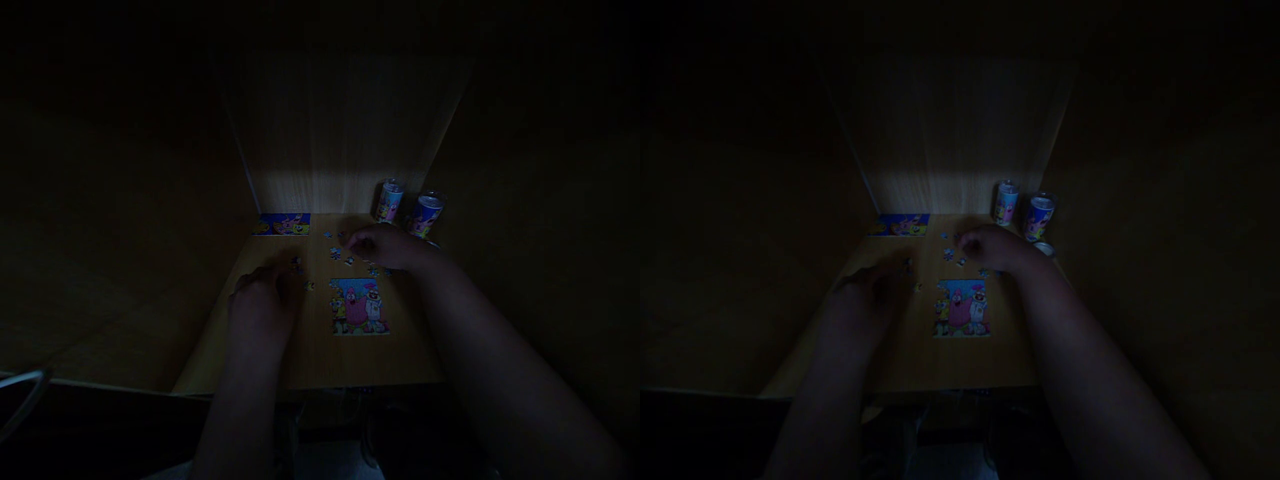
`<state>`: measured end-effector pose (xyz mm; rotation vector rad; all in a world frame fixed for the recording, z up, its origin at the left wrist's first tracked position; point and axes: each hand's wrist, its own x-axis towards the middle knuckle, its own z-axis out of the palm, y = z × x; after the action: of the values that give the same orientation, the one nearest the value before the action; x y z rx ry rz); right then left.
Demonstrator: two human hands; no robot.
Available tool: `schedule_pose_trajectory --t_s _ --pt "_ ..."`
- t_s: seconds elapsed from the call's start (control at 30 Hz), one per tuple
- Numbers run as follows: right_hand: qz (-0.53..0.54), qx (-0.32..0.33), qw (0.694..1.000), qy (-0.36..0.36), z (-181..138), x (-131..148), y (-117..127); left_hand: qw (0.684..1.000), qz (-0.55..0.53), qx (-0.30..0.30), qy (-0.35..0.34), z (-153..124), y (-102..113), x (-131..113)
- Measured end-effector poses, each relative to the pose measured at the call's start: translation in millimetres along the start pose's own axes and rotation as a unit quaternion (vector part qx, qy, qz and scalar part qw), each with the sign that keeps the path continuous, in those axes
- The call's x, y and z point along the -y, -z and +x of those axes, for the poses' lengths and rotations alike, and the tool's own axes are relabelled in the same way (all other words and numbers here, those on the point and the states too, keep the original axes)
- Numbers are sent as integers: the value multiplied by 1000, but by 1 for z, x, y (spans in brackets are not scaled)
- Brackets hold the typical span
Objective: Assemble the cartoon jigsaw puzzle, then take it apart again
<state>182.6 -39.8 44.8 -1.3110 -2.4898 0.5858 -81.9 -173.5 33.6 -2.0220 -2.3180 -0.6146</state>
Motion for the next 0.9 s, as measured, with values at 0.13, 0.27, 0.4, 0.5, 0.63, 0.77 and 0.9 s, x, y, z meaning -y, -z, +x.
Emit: schedule_pose_trajectory --t_s 0.13,0.27,0.4,0.5,0.63,0.77,0.9 --pt "12 17 1000 17 1 5 -3 1000 4 14 7 1 4 -3" --pt "18 65 997 28 1 12 -1 999 11 28 20 1 8 -8" --pt "6 61 998 10 1 12 -1 1000 7 24 10 0 8 -6" --pt "-14 36 999 -8 2 9 -2 1000 4 26 9 0 7 -4" --pt "-19 5 1000 1 3 5 -6 1000 -3 27 13 0 6 -4" --pt "-16 3 1000 24 6 4 -11 999 -2 33 13 0 7 -6" --pt "-3 20 999 33 6 7 -11 999 12 35 18 0 10 -8"
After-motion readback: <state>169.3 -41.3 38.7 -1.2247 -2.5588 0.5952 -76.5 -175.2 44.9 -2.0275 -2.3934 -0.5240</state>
